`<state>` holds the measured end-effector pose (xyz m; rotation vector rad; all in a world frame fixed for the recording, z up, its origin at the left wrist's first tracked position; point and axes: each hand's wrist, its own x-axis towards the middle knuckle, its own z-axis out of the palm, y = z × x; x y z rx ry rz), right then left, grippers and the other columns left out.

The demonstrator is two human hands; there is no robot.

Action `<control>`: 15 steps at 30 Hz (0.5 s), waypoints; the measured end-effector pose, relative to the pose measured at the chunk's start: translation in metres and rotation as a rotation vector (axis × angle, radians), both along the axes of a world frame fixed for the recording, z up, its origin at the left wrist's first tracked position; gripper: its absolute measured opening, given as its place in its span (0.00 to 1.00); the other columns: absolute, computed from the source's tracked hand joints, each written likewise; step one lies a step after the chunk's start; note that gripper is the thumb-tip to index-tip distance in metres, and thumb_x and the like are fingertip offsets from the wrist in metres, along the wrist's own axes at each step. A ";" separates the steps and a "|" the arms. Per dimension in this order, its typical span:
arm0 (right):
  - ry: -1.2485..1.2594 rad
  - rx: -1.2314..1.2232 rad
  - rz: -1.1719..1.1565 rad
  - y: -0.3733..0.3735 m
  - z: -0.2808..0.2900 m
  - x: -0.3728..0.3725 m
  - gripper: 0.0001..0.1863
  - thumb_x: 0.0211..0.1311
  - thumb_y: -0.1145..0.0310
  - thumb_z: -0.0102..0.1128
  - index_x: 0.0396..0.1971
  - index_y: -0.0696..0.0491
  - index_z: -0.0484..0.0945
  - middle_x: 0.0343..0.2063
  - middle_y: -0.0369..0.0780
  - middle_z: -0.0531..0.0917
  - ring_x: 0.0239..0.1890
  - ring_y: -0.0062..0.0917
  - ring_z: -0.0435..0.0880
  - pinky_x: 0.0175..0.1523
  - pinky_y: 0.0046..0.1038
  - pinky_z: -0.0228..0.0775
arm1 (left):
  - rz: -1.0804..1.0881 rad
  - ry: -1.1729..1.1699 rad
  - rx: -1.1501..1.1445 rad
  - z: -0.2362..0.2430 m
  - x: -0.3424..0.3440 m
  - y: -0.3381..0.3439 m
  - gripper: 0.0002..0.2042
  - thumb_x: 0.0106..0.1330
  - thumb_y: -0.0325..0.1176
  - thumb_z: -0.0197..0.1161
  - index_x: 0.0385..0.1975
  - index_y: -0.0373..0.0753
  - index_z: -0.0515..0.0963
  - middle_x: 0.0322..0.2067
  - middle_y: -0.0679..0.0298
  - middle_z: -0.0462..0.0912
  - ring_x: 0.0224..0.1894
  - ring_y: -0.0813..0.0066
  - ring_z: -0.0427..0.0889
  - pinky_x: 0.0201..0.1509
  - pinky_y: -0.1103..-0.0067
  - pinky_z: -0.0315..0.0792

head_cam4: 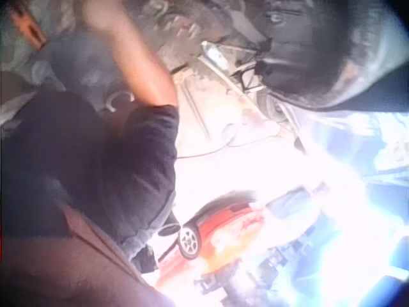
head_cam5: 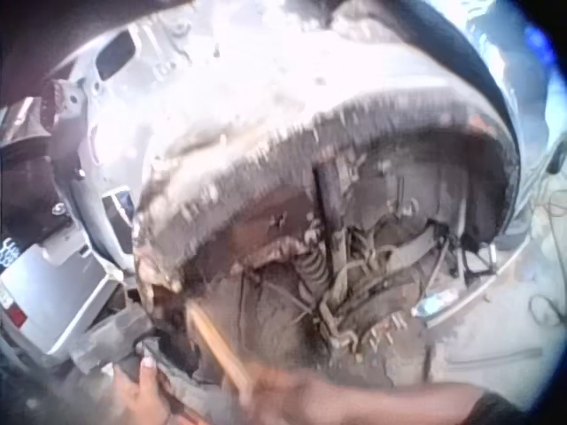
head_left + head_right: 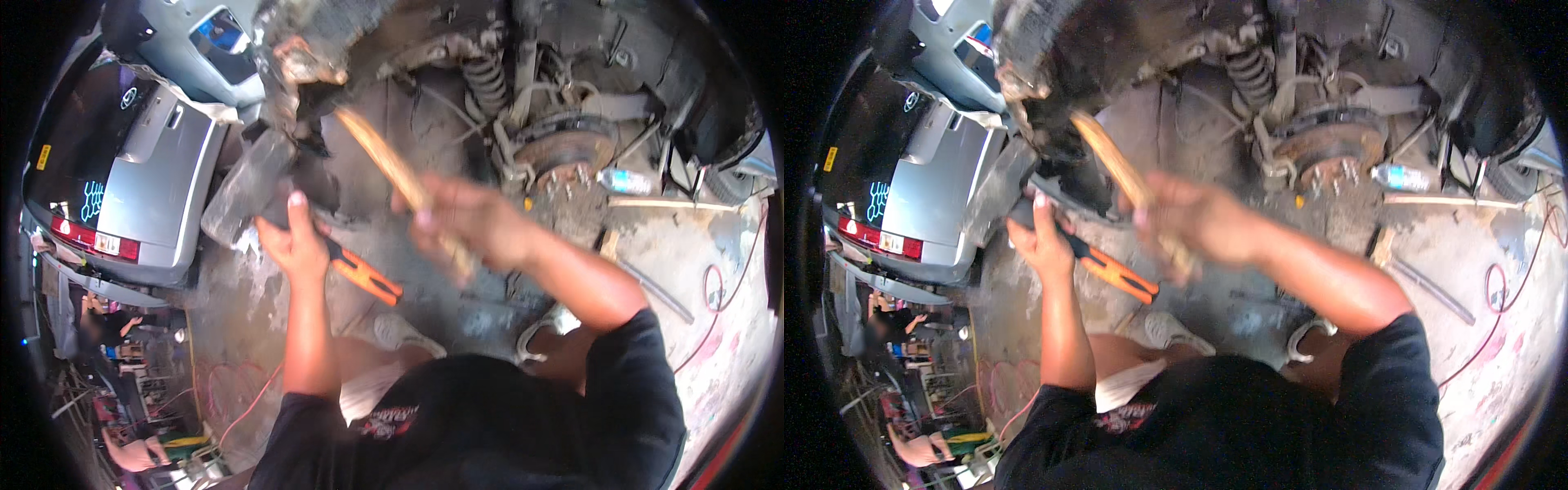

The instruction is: The person uses a hammer and a chisel to repeatedly strike and pry at the damaged front fender and wheel well area of a car. They adjust their grip and position multiple times while working on the same section of the vehicle's body.

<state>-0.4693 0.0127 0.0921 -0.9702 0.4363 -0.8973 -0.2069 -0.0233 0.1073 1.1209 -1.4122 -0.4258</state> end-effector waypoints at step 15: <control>-0.204 -0.044 -0.281 0.024 0.003 0.043 0.09 0.74 0.63 0.53 0.46 0.53 0.71 0.19 0.36 0.74 0.12 0.23 0.70 0.17 0.27 0.64 | -0.130 0.190 -0.092 0.013 0.009 -0.011 0.12 0.75 0.31 0.62 0.48 0.32 0.69 0.26 0.63 0.77 0.16 0.81 0.72 0.19 0.82 0.68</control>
